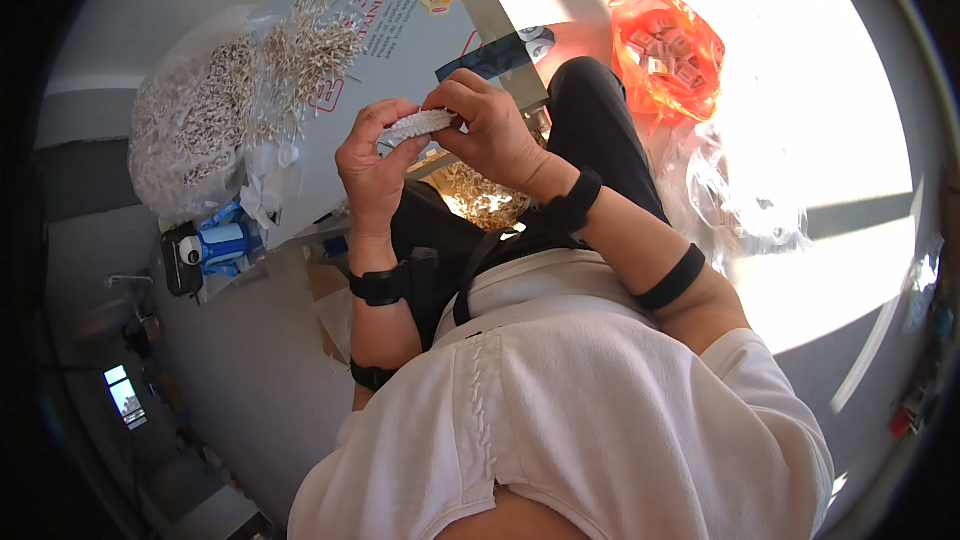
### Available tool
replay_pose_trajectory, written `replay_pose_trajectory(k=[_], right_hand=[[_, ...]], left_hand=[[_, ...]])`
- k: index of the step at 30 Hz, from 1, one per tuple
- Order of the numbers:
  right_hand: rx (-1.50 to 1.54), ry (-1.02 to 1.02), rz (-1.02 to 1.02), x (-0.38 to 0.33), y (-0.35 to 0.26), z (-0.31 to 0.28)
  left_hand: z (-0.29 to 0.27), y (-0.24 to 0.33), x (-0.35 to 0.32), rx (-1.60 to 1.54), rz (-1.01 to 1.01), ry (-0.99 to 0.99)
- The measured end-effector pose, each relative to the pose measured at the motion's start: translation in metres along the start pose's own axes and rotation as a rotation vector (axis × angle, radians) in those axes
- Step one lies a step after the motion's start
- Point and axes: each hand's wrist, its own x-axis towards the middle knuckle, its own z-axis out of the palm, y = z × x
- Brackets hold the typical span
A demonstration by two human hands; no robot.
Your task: Packaging cotton swabs into small plastic bags.
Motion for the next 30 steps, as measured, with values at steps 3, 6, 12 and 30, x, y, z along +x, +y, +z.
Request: replay_pose_trajectory(k=[3,6,12,30], right_hand=[[0.011,0.024,-0.031,-0.002,0.001,0.001],[0.040,0.019,-0.047,-0.004,0.002,0.002],[0.165,-0.028,0.068,-0.006,0.002,0.001],[0.137,-0.030,0.095,-0.006,0.003,0.003]], left_hand=[[0.000,0.001,-0.002,-0.032,0.002,0.003],[0.000,-0.003,-0.003,-0.087,0.030,0.012],[0.001,-0.003,-0.004,-0.115,0.027,0.012],[0.006,0.003,-0.001,-0.192,-0.028,0.067]])
